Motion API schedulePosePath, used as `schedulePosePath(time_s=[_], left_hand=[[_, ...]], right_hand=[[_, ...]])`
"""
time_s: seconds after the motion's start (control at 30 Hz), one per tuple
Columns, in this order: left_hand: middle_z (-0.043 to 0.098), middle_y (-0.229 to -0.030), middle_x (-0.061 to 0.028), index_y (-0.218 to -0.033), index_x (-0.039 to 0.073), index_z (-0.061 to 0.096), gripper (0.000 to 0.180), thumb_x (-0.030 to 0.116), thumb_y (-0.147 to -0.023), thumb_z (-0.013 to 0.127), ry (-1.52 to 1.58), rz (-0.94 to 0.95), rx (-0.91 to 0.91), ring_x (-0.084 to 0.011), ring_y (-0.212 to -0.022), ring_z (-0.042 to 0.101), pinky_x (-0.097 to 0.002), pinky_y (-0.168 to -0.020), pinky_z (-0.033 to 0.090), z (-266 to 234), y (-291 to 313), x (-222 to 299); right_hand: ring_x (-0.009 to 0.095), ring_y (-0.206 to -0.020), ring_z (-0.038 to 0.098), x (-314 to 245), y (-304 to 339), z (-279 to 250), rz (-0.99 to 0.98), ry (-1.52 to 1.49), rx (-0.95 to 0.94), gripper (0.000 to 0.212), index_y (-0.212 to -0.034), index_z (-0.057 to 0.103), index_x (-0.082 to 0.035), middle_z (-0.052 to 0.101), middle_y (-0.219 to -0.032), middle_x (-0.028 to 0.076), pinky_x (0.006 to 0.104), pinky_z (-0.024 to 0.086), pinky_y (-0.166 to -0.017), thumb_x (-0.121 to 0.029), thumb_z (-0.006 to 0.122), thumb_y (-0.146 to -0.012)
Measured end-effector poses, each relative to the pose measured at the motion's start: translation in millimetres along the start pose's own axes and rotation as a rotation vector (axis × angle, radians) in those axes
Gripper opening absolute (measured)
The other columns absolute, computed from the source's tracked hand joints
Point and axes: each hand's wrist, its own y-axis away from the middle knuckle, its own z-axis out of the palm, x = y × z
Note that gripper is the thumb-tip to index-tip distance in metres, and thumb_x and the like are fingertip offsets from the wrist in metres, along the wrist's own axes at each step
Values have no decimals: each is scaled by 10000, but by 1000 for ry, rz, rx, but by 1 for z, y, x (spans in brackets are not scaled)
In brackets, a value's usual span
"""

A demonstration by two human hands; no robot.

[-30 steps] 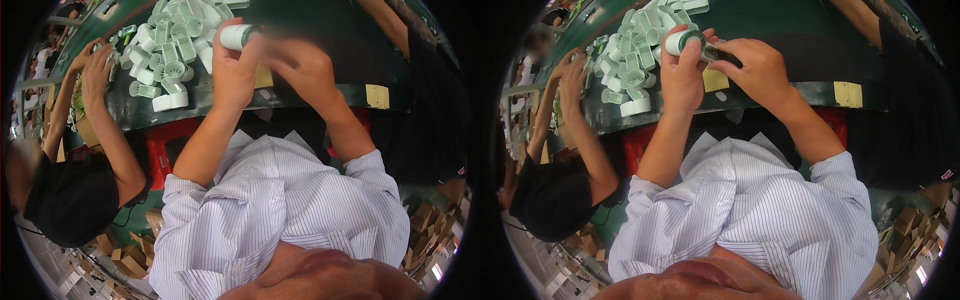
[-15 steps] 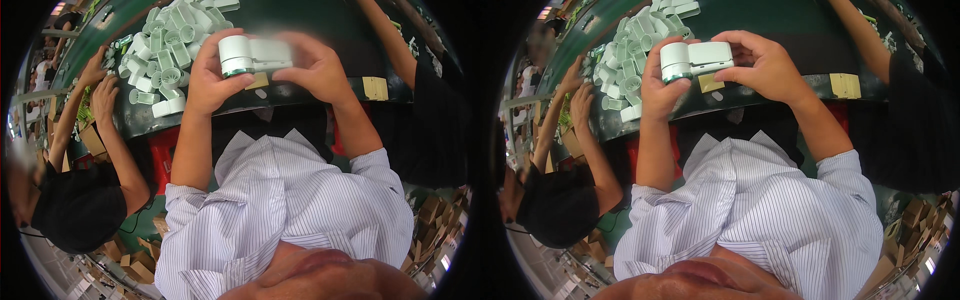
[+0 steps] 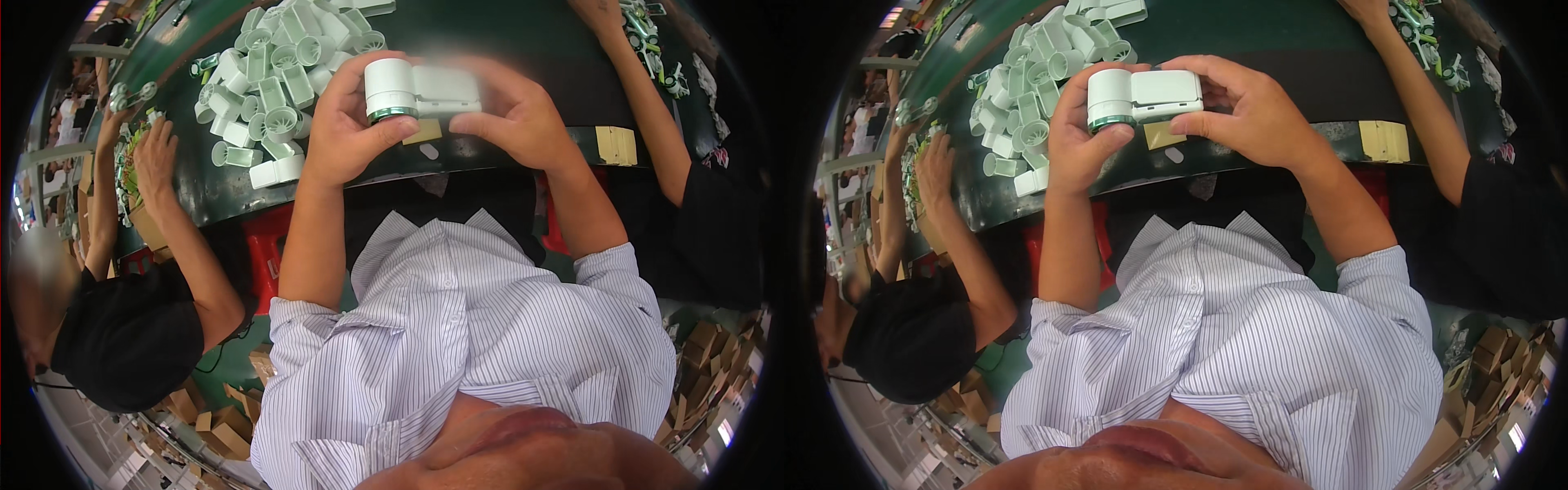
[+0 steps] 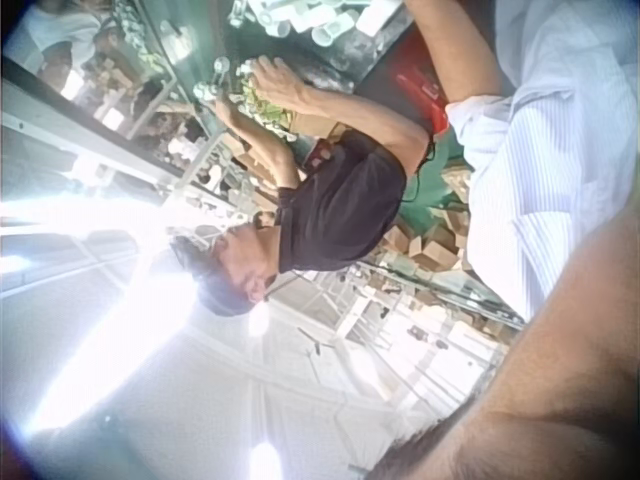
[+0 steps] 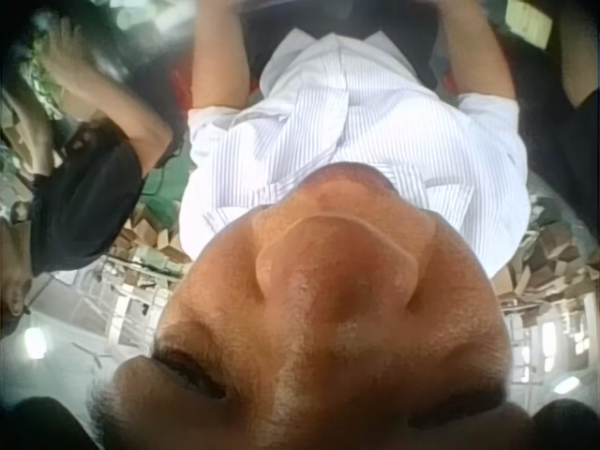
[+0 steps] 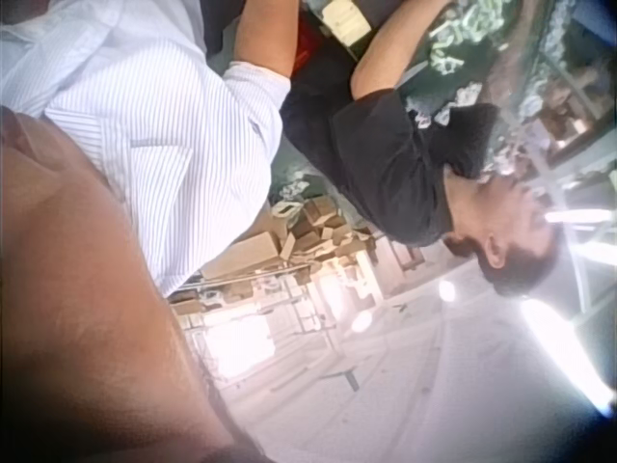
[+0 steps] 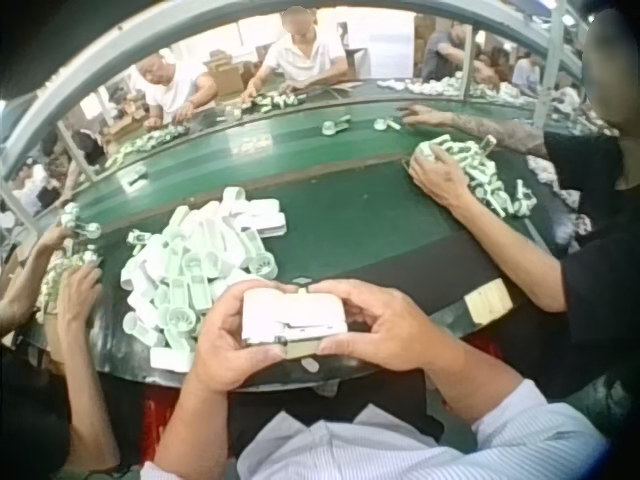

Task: Manually assemble plastic housings and fan components for small portable electronics on a production line.

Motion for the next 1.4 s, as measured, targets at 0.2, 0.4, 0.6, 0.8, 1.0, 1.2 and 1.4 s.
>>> schedulePosePath(time_s=[0.2,0.4,0.6,0.8,1.0,1.2,1.4], left_hand=[[567,-1289,-230,-1353,23,444,746,216,-739,821,-40,52,73,-279,-1182,565,-384,-1008,449,2,2,-6],[578,-1237,-131,-1246,44,547,728,183,-627,904,-326,207,-94,-231,-1115,570,-342,-938,473,-12,1,-9],[585,-1101,-83,-1089,44,568,767,414,-507,906,-417,306,-43,-205,-1015,572,-316,-874,472,-5,2,-15],[598,-941,-35,-1056,32,558,740,424,-543,920,-411,45,39,-143,-856,580,-271,-756,486,0,2,-9],[623,-971,-30,-1126,8,570,583,296,-720,873,-339,-204,43,-86,-846,588,-238,-680,482,14,0,4],[668,-865,-43,-1003,2,629,457,216,-682,873,-536,-233,183,-104,-769,641,-247,-691,525,21,-6,12],[676,-1032,-86,-1033,13,617,478,140,-656,882,-542,-73,152,-151,-940,644,-289,-823,524,23,-8,8]], right_hand=[[172,-1061,614,3,0,3,56,-117,-13,521,-1312,507,28,618,-1170,114,299,515,-928,-64,723,-847],[172,-1069,610,2,2,3,92,-150,-25,522,-1321,502,25,618,-1173,116,297,500,-940,-72,719,-856],[170,-1085,601,6,2,2,76,-190,-54,518,-1329,497,24,616,-1179,111,300,482,-961,-70,708,-865],[224,-1003,641,2,-6,0,-283,339,87,455,-1248,589,-21,642,-1157,105,315,505,-901,-109,734,-827],[204,-850,674,-11,-8,-6,-439,964,23,383,-1161,664,-52,707,-926,93,283,528,-769,-175,739,-806],[135,-973,651,-7,-2,-6,226,-217,147,337,-1195,624,39,705,-1061,109,256,513,-855,-154,658,-920],[192,-1087,631,15,-1,-12,300,-494,123,390,-1254,570,36,665,-1167,122,319,506,-930,-246,564,-984]])
